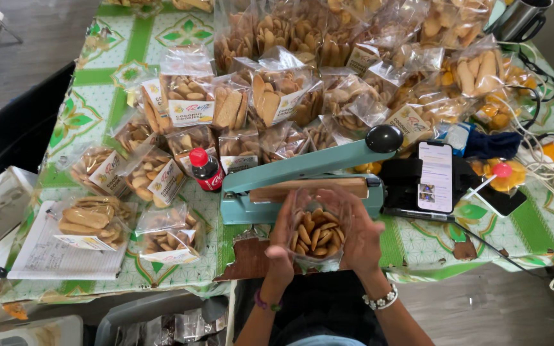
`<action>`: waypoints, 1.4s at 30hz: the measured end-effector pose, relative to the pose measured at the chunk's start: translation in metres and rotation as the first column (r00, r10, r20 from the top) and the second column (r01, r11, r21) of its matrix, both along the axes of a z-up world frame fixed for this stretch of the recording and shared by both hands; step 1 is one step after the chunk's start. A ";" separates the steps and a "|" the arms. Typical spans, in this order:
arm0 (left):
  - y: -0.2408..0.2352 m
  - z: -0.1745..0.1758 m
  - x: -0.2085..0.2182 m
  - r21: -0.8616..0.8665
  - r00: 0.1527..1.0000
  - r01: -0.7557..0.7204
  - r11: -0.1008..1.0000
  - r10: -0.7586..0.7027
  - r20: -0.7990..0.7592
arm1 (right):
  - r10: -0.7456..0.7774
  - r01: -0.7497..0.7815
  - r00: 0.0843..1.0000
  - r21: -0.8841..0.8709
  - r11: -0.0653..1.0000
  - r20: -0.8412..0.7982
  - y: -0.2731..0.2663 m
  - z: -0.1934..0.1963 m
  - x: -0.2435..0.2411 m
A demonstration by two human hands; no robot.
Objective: The person places coconut cookies into clear plastic bags, folds the tops, and seals them using a handheld heat sealer. They then place a label on each sealed bag and set it aside on the table among other packaged cookies.
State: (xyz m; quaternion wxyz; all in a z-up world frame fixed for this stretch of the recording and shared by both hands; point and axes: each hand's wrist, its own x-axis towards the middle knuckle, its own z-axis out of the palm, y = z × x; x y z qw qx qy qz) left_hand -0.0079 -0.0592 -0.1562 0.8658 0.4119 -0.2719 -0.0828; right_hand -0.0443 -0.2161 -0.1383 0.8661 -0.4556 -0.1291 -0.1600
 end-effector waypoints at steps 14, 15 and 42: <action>-0.011 -0.016 0.019 -0.004 0.976 -0.200 0.980 0.199 -0.083 | -0.441 0.397 0.896 -0.355 0.846 -0.049 -0.008 -0.011 0.011; -0.014 -0.014 0.019 -0.023 0.973 -0.225 0.974 0.223 -0.061 | -0.444 0.403 0.891 -0.290 0.868 -0.092 -0.004 -0.013 0.012; 0.029 -0.012 0.021 0.171 0.860 -0.397 0.902 0.301 0.412 | -0.112 0.168 0.984 -0.550 0.818 0.136 -0.016 0.012 0.001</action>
